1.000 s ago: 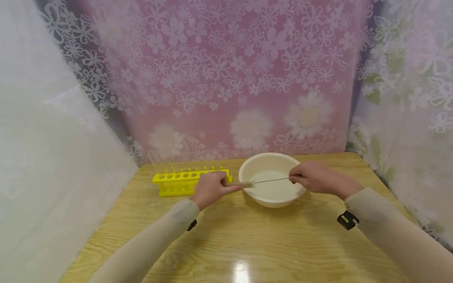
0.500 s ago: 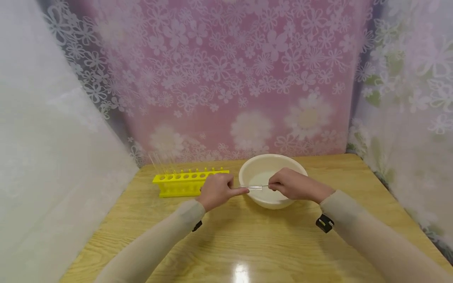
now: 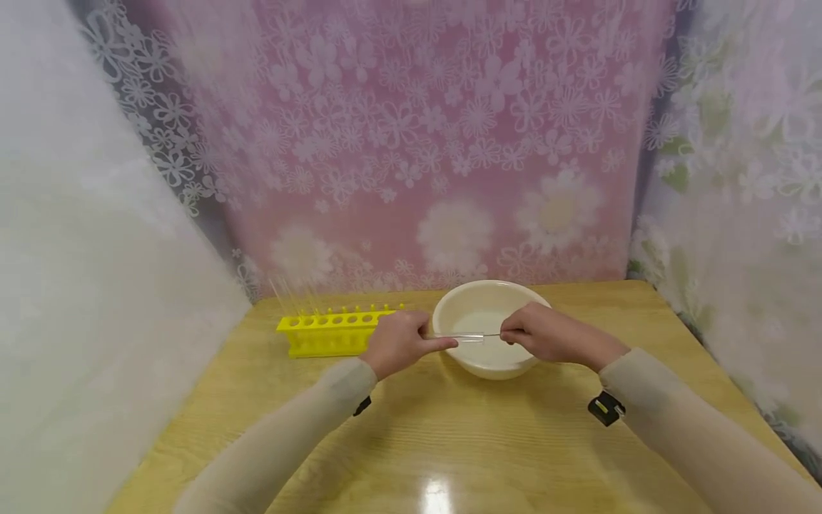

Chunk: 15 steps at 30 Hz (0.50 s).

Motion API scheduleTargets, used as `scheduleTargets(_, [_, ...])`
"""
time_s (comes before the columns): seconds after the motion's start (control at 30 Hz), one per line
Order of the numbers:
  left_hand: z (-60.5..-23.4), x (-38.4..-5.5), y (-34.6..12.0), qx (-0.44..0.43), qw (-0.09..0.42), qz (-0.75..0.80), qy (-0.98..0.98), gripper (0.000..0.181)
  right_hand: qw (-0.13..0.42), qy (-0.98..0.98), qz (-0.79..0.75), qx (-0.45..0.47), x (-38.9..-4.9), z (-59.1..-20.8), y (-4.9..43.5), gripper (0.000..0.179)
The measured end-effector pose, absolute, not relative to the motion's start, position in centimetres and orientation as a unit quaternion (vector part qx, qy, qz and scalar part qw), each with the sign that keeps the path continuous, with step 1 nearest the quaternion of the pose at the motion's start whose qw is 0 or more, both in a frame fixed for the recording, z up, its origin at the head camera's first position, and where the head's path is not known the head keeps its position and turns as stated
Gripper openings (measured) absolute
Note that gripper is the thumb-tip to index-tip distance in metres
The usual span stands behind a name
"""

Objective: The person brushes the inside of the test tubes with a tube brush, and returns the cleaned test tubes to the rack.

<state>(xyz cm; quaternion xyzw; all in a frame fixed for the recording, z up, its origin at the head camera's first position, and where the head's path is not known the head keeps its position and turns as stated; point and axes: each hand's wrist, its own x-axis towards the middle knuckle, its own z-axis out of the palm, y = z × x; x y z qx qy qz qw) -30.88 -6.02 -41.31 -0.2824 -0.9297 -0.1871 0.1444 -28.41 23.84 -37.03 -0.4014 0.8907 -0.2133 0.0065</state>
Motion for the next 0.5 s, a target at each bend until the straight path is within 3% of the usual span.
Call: scheduleTargets(0.5, [-41.2, -31.9, -10.1, -0.257, 0.159, -0.186, -0.935, 0.064, -0.033, 0.915, -0.217, -0.339, -27.2, -35.9, 32.0, 0.018])
